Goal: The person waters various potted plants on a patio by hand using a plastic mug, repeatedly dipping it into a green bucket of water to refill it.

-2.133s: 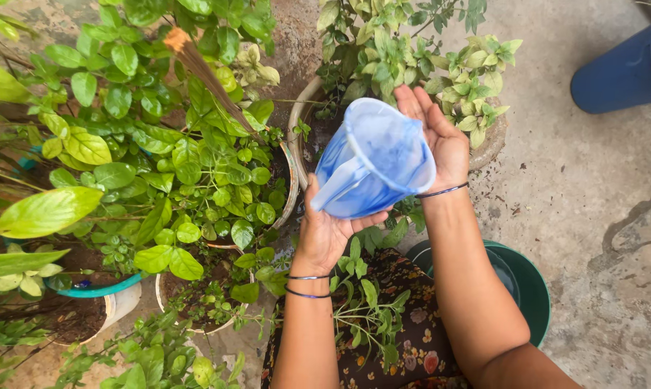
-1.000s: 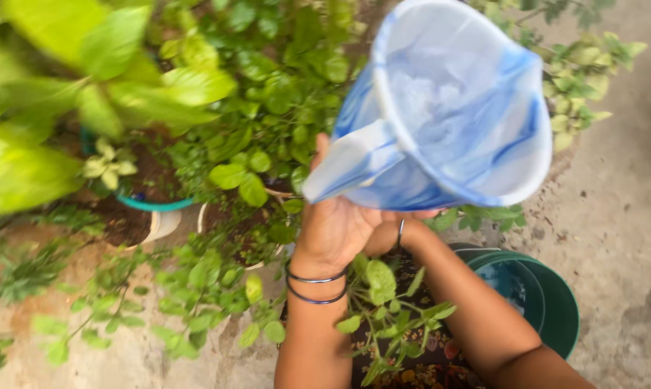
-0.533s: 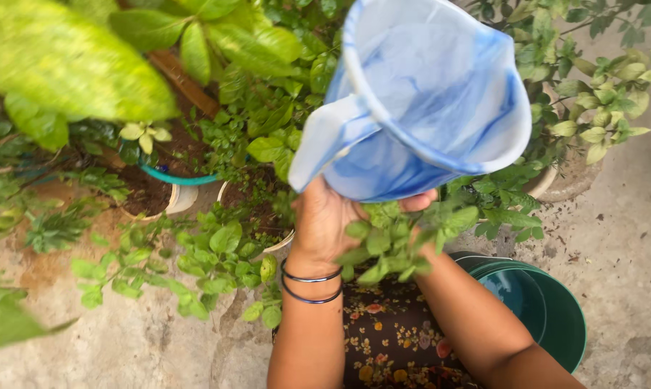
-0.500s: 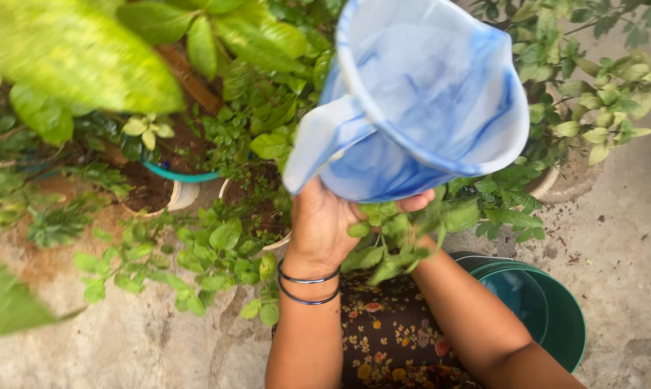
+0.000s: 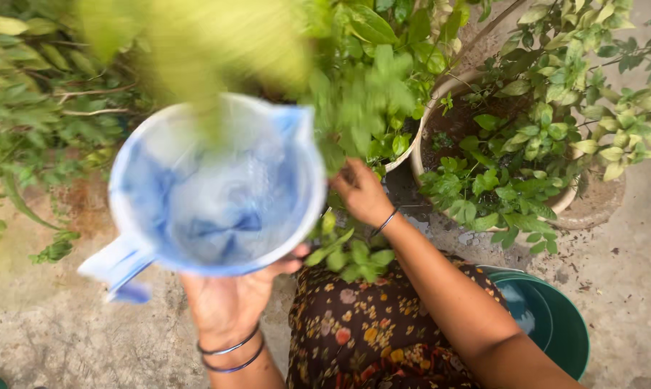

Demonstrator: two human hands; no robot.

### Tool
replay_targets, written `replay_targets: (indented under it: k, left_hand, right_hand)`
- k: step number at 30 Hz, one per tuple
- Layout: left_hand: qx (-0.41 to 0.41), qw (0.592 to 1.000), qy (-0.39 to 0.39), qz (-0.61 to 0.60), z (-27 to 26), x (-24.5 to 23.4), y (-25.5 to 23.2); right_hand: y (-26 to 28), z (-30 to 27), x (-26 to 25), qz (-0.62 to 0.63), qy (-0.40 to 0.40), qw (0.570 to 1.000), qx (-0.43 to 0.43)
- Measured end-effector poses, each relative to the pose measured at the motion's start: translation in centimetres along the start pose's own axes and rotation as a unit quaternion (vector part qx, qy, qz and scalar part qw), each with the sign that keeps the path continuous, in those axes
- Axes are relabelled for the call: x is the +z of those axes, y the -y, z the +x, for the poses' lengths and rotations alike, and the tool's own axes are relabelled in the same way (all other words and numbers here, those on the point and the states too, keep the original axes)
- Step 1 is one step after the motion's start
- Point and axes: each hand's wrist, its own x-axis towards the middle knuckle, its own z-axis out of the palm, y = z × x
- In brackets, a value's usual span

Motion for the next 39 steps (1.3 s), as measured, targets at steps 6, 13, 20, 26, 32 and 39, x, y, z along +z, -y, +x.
replay_targets:
  k: [6, 13, 20, 26, 32, 39]
  left_hand:
    - [0.028, 0.998, -0.022, -0.057, -6.5, -5.5, -2.2]
    - [0.015, 0.996, -0.082, -0.020, -10.1, -9.0, -2.3]
    - [-0.034, 0.995, -0.097, -0.001, -9.4, -7.3, -2.2]
    - [0.006, 0.986, -0.071, 0.153, -8.3, -4.6, -3.1]
    - [-0.017, 0.999, -0.028, 0.042, -8.0, -3.1, -4.2]
    - [-0.014, 0.999, -0.006, 0.052, -8.0, -2.3, -5.1]
  right_hand:
    - [11.3, -3.9, -4.5, -0.353, 0.027, 0.935, -0.037]
    - [22.3, -10.2, -3.1, -0.153, 0.065, 0.986, 0.022]
    - [20.5, -9.5, 3.1, 0.401, 0.081, 0.912, 0.029]
    - [19.5, -5.4, 5.6, 0.540, 0.033, 0.825, 0.163]
    - [18.9, -2.2, 5.2, 0.601, 0.066, 0.782, 0.150]
    - [18.8, -2.3, 4.3, 0.585, 0.108, 0.796, 0.113]
